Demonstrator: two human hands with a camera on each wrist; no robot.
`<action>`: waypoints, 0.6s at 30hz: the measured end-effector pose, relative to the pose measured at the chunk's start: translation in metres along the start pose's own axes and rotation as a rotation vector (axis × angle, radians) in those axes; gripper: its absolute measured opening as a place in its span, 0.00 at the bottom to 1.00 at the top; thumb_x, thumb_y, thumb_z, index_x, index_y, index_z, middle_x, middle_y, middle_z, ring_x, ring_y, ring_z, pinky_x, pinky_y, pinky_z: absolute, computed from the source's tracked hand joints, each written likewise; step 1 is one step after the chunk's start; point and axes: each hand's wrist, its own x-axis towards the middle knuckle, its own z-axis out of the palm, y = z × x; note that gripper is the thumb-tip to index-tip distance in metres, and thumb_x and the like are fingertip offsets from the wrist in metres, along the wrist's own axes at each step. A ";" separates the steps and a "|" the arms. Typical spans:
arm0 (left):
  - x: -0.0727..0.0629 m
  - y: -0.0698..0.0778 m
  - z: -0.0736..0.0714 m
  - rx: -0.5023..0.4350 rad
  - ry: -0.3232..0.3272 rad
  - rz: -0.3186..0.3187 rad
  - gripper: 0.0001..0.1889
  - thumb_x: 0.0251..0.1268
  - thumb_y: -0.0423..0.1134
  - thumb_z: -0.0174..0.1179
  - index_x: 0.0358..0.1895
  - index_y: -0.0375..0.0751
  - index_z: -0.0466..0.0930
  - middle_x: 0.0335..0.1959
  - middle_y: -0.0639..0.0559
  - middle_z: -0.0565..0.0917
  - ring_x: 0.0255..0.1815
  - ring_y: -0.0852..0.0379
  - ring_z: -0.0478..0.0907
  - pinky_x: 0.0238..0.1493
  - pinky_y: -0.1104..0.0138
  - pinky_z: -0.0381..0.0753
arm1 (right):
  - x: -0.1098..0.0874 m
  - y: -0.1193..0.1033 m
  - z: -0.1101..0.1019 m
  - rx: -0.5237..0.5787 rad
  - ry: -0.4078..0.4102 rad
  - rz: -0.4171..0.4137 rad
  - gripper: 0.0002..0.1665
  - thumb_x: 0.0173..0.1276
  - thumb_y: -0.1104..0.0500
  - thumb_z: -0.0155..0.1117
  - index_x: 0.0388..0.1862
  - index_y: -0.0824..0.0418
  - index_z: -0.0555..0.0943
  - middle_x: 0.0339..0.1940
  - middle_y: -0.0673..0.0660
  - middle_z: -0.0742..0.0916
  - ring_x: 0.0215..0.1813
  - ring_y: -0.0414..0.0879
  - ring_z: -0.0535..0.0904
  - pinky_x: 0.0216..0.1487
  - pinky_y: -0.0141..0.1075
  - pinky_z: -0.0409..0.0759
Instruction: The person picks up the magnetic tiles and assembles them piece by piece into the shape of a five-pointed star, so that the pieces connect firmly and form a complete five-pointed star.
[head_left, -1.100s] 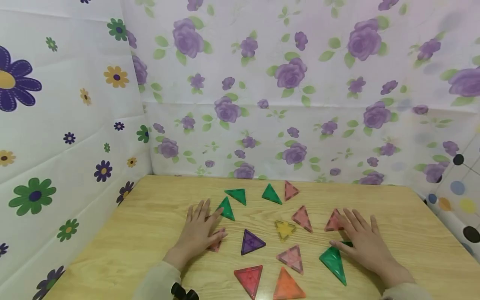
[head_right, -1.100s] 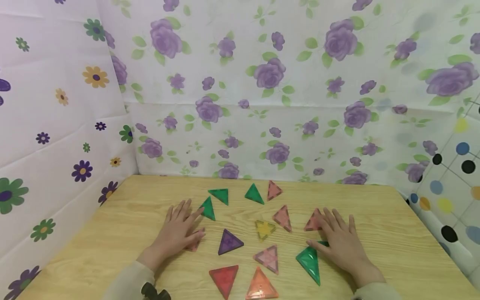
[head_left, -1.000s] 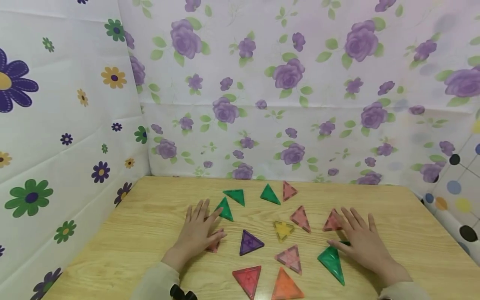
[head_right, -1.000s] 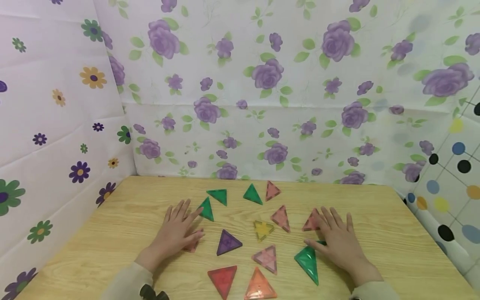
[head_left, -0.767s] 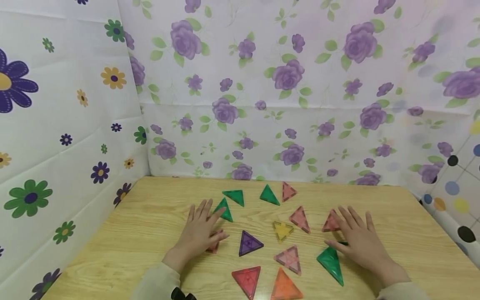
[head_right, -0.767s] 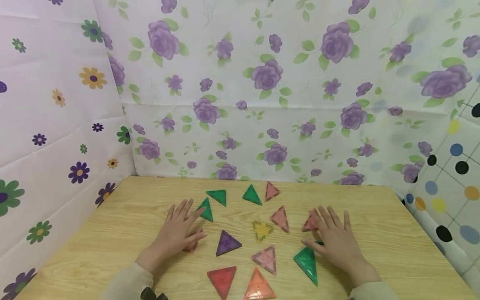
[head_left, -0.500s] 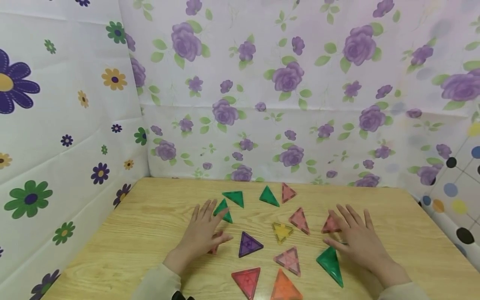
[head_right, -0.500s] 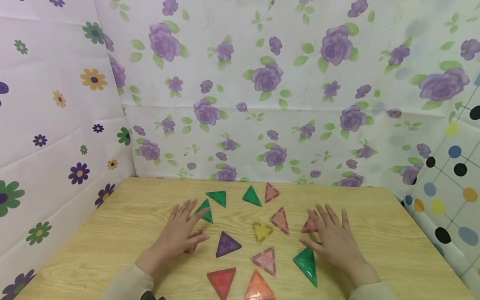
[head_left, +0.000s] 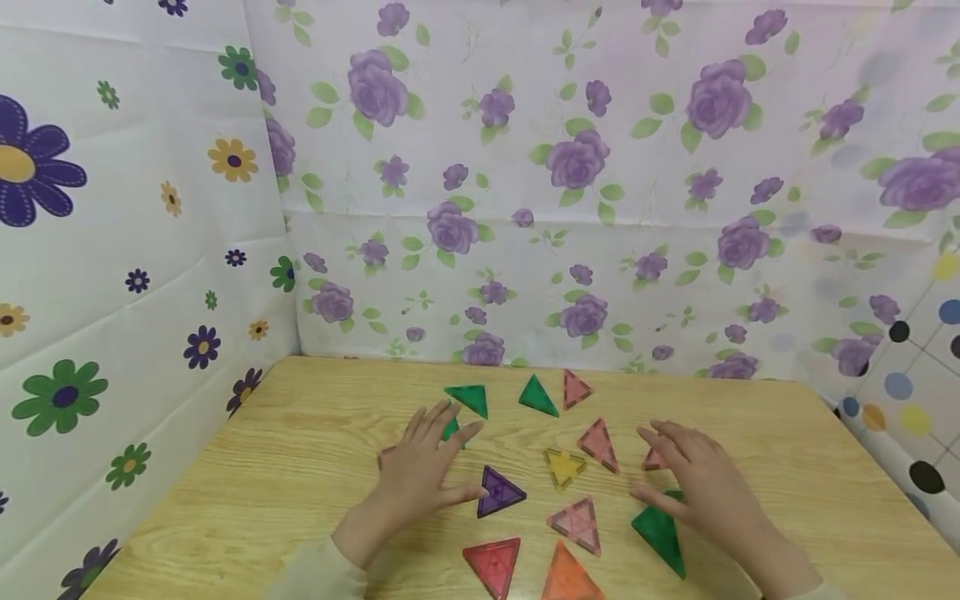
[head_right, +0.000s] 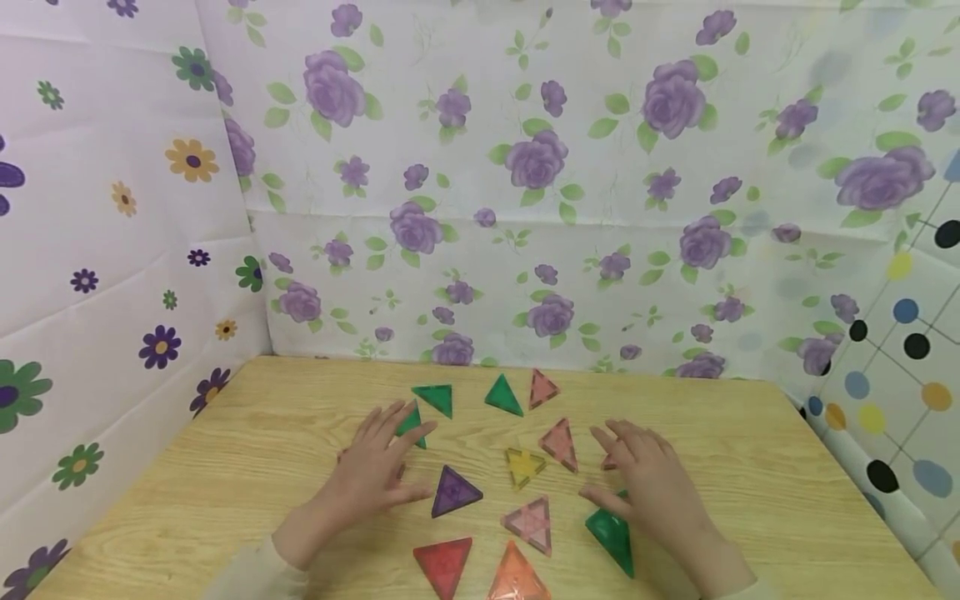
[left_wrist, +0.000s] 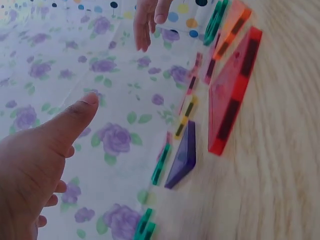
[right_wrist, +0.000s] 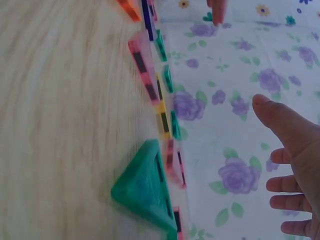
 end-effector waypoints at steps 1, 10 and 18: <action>0.000 0.003 -0.001 0.009 0.012 0.012 0.44 0.51 0.68 0.61 0.71 0.54 0.64 0.73 0.41 0.63 0.76 0.42 0.55 0.74 0.44 0.53 | 0.000 -0.003 -0.001 -0.004 0.010 -0.014 0.45 0.49 0.38 0.74 0.63 0.58 0.75 0.57 0.62 0.81 0.55 0.61 0.78 0.50 0.61 0.76; -0.006 0.026 -0.003 -0.034 0.065 0.140 0.43 0.48 0.65 0.66 0.68 0.51 0.68 0.71 0.41 0.65 0.73 0.42 0.61 0.71 0.44 0.60 | 0.000 -0.030 -0.010 0.033 0.074 -0.076 0.44 0.45 0.38 0.76 0.59 0.57 0.78 0.50 0.55 0.84 0.44 0.49 0.83 0.42 0.49 0.82; -0.016 0.043 -0.001 -0.072 -0.043 0.181 0.40 0.50 0.67 0.63 0.64 0.50 0.70 0.65 0.48 0.71 0.65 0.49 0.70 0.62 0.52 0.74 | -0.008 -0.063 -0.012 0.087 0.040 -0.053 0.42 0.46 0.42 0.78 0.61 0.53 0.77 0.47 0.49 0.84 0.45 0.44 0.82 0.39 0.40 0.83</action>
